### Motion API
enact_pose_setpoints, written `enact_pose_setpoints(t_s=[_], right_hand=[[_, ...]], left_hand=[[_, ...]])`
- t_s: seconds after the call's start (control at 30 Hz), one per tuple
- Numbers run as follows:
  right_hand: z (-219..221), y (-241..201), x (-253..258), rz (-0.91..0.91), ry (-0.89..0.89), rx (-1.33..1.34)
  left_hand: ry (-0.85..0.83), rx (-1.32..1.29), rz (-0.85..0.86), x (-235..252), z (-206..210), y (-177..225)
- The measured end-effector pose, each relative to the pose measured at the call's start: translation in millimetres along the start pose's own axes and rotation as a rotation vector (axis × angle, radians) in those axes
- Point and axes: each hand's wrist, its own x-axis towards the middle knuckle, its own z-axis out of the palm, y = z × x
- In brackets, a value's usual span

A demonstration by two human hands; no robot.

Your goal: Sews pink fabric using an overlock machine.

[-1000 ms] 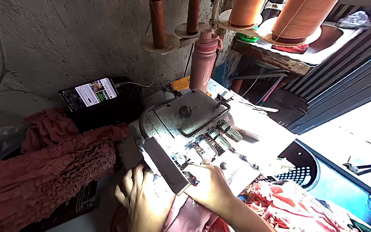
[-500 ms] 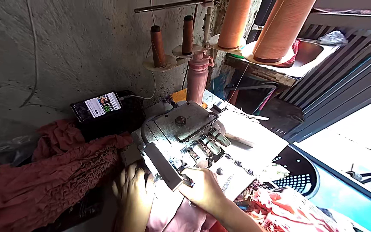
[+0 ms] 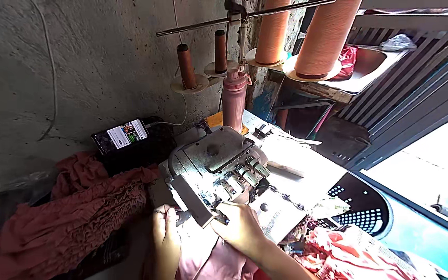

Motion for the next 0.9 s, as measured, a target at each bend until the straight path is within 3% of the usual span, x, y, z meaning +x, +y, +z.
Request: enact_pose_setpoints(t_s=[0.07,0.17,0.27,0.63,0.73,0.9], right_hand=[[0,-1,0,0.008,0.001,-0.007],[0,-2,-1,0.023,-0.004,-0.002],[0,-3,-1,0.027,-0.007,-0.008],[1,-1,-2,0.006,-0.005,0.008],[3,0,-2,0.003,0.002,0.006],[4,1,-1,-0.002,0.017,0.004]], left_hand=[[-0.022,0.093,0.032,0,0,0],[-0.027,0.689,0.25,-7,3,2],[-0.075,0.956,0.344,-9,3,5],[-0.587,0.887,0.082,37,-24,29],[-0.623,0.846,0.048,43,-26,28],[-0.603,0.71,0.149,50,-31,12]])
